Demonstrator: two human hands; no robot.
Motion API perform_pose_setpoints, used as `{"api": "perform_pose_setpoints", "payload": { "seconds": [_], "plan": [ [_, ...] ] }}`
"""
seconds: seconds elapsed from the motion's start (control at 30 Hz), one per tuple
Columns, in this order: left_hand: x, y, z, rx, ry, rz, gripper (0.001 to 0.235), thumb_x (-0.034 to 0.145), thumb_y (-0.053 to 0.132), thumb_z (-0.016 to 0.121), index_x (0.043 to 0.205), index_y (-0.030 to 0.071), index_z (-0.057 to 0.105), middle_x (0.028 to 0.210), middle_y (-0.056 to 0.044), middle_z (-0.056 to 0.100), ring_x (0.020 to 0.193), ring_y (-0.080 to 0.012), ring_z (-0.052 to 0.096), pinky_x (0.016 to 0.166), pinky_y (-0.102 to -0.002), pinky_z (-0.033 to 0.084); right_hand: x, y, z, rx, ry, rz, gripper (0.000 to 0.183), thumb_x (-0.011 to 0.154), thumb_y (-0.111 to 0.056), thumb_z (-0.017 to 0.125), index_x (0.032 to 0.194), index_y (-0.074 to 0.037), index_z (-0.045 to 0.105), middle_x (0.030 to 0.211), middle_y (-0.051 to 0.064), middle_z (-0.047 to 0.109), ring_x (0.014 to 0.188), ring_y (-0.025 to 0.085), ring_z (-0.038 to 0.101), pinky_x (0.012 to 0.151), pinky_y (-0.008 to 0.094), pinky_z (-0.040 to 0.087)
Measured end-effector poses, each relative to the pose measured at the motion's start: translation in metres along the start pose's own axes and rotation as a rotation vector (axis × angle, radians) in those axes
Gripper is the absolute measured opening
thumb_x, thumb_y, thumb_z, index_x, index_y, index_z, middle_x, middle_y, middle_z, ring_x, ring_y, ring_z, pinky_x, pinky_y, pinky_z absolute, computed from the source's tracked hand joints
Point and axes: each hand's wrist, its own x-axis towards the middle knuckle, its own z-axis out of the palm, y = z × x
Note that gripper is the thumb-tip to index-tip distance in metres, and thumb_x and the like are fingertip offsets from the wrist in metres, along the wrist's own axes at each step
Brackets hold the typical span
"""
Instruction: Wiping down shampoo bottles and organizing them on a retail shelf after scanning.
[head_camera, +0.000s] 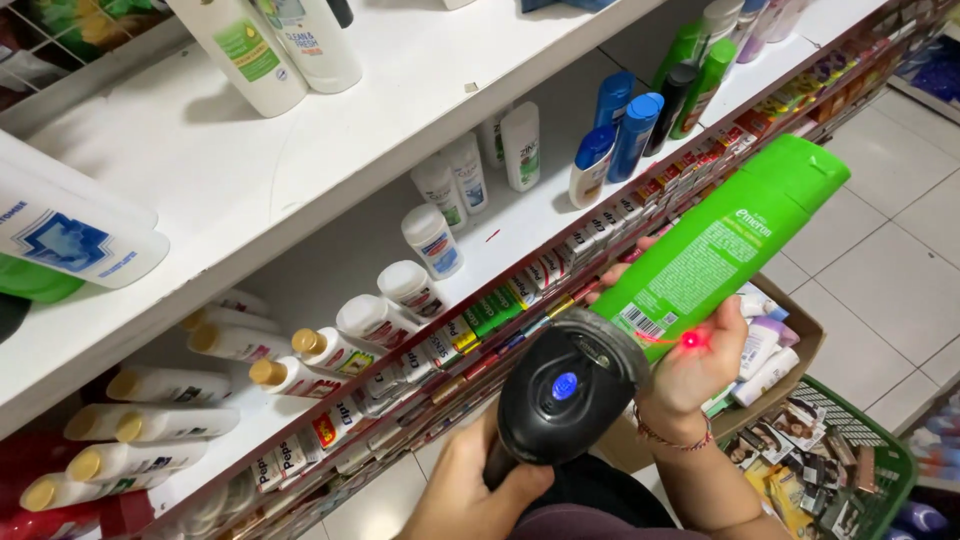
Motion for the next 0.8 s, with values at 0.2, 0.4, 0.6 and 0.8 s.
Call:
{"api": "perform_pose_setpoints", "payload": {
  "seconds": [0.2, 0.4, 0.6, 0.8],
  "plan": [
    [-0.012, 0.0, 0.007, -0.242, -0.007, -0.054, 0.071, 0.084, 0.024, 0.079, 0.144, -0.003, 0.053, 0.122, -0.016, 0.074, 0.119, -0.0204, 0.068, 0.105, -0.031, 0.048, 0.003, 0.002, -0.003, 0.072, -0.046, 0.061, 0.066, 0.111, -0.045, 0.024, 0.145, 0.006, 0.048, 0.133, 0.022, 0.057, 0.112, 0.037, 0.063, 0.096, 0.055, 0.057],
    [-0.004, 0.031, -0.014, 0.098, 0.021, 0.056, 0.07, 0.084, 0.03, 0.082, 0.14, 0.0, 0.055, 0.113, -0.015, 0.079, 0.107, -0.0237, 0.079, 0.096, -0.034, 0.057, 0.004, 0.001, 0.001, -0.004, 0.001, 0.049, 0.061, 0.111, -0.04, 0.024, 0.144, 0.005, 0.048, 0.138, 0.022, 0.059, 0.113, 0.037, 0.063, 0.097, 0.055, 0.055],
    [0.092, 0.11, -0.054, 0.622, 0.194, 0.298, 0.062, 0.086, 0.029, 0.071, 0.139, 0.003, 0.051, 0.108, -0.021, 0.075, 0.101, -0.0371, 0.075, 0.09, -0.043, 0.056, -0.004, -0.014, -0.002, 0.076, -0.023, 0.325, 0.059, 0.109, -0.033, 0.021, 0.148, 0.005, 0.044, 0.143, 0.026, 0.053, 0.125, 0.038, 0.057, 0.109, 0.055, 0.047],
    [0.307, 0.095, -0.109, 1.114, 0.412, 0.532, 0.064, 0.082, 0.042, 0.078, 0.129, 0.004, 0.055, 0.098, -0.022, 0.073, 0.092, -0.0404, 0.071, 0.081, -0.051, 0.055, -0.02, -0.015, -0.009, 0.093, -0.033, 0.696, 0.059, 0.102, -0.033, 0.034, 0.151, 0.0, 0.039, 0.142, 0.024, 0.053, 0.119, 0.038, 0.057, 0.098, 0.055, 0.05]
  ]
}}
